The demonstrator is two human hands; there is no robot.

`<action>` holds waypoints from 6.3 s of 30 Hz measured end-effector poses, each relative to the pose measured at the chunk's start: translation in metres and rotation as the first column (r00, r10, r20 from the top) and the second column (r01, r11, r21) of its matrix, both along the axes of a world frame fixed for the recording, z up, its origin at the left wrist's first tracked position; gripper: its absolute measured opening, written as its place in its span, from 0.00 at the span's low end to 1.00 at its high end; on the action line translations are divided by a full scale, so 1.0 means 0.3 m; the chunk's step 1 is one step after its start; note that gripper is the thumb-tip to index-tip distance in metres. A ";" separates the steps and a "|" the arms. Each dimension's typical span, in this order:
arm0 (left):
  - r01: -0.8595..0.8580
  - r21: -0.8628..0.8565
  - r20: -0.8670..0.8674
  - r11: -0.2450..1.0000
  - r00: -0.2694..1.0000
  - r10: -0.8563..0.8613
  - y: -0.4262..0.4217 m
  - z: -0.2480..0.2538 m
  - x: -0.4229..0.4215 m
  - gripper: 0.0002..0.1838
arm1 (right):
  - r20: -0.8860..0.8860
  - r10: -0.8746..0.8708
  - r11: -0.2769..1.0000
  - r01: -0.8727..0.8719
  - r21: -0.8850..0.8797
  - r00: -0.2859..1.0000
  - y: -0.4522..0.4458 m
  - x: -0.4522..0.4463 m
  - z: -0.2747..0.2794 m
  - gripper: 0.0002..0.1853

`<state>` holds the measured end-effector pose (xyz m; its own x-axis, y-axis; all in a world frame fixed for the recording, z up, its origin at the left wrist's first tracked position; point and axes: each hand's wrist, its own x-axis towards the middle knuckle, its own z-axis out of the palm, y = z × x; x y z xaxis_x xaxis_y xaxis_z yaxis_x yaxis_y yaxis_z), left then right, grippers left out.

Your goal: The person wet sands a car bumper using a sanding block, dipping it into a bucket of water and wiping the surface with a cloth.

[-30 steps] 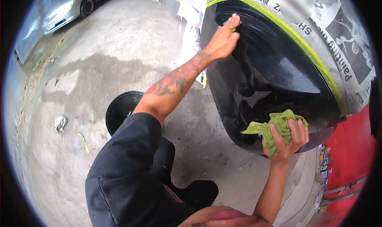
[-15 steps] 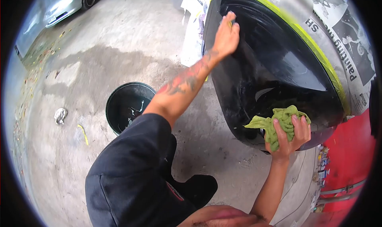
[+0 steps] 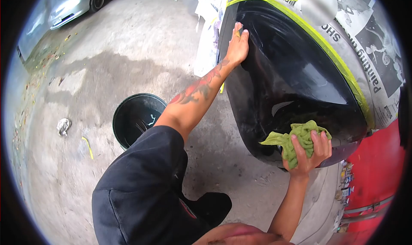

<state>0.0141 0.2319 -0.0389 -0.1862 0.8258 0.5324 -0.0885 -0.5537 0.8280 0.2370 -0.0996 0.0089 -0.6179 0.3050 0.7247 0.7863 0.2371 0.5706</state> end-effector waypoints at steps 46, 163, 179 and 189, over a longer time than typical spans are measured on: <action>-0.078 0.055 -0.167 0.995 0.982 0.086 0.231 0.249 -0.054 0.35 | -0.061 0.041 0.999 -0.039 0.033 0.997 0.010 -0.018 -0.003 0.12; 0.247 0.584 -0.620 0.773 0.751 0.228 -0.559 0.164 -0.035 0.42 | -0.005 0.003 1.000 -0.003 0.009 1.000 -0.003 -0.017 0.011 0.18; 0.077 0.234 -0.301 0.969 0.954 -0.003 -0.199 0.011 -0.070 0.33 | -0.014 -0.003 1.000 0.003 0.016 1.000 0.004 -0.011 0.001 0.17; -0.195 -0.268 -0.894 0.944 0.415 -0.168 -0.728 -0.683 -0.691 0.38 | 0.151 -0.270 0.948 0.235 0.215 0.951 0.051 -0.271 0.276 0.18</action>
<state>-0.1932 0.0135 -0.2437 0.2351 0.9623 0.1364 0.8072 -0.2715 0.5241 0.1556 -0.0842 0.0916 -0.6616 0.3333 0.6717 0.6888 -0.0841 0.7201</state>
